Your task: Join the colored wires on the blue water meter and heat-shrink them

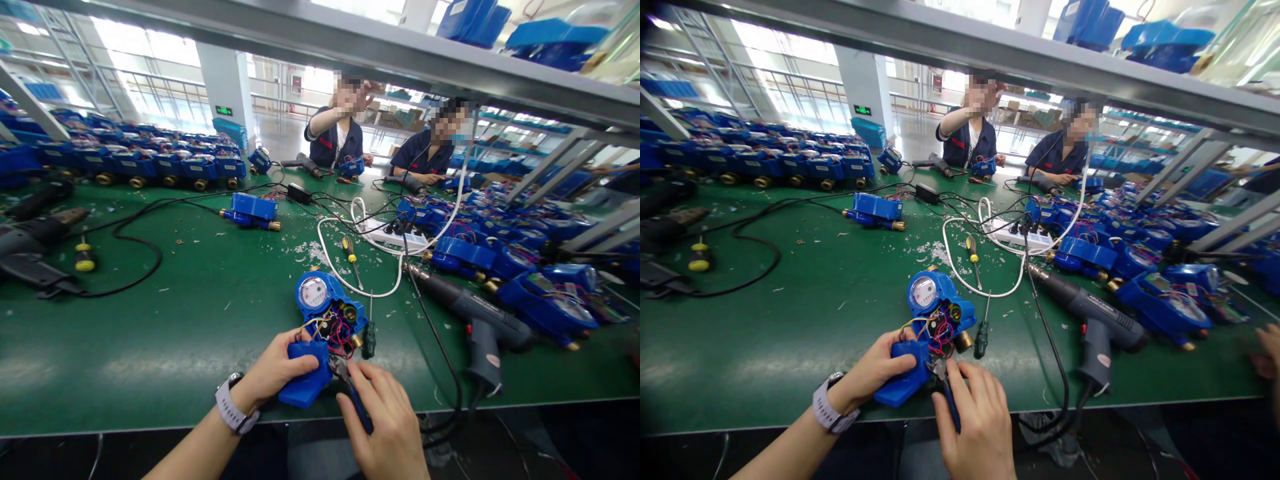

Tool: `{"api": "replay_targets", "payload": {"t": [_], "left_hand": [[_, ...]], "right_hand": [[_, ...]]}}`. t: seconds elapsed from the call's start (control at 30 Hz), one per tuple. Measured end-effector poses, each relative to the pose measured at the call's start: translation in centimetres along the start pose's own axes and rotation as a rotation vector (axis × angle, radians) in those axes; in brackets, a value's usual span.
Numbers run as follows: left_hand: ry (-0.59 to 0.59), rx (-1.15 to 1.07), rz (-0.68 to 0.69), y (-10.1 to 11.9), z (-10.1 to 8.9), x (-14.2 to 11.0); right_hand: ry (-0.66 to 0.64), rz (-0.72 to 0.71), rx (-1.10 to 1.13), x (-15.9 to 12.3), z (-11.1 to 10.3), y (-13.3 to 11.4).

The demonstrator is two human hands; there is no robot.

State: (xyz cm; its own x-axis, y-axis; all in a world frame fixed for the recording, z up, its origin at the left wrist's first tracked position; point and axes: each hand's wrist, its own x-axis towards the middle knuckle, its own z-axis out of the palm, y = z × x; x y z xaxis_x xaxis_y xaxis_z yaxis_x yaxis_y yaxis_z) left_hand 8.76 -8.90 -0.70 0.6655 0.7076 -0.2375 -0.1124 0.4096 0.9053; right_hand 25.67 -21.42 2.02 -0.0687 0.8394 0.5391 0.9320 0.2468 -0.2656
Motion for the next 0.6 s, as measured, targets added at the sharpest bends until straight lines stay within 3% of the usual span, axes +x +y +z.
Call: {"api": "replay_targets", "payload": {"t": [0.27, 0.4, 0.6], "left_hand": [[0.043, 0.188, 0.006, 0.3, 0.0, -0.3], [0.008, 0.391, 0.014, 0.0, -0.1, -0.9], [0.229, 0.673, 0.160, -2.4, -2.7, -1.4]], "right_hand": [[-0.014, 0.042, 0.097, -0.3, 0.2, 0.1], [-0.038, 0.206, 0.303, -1.3, 0.3, 0.6], [-0.086, 0.505, 0.571, -3.7, 1.2, 0.8]]}}
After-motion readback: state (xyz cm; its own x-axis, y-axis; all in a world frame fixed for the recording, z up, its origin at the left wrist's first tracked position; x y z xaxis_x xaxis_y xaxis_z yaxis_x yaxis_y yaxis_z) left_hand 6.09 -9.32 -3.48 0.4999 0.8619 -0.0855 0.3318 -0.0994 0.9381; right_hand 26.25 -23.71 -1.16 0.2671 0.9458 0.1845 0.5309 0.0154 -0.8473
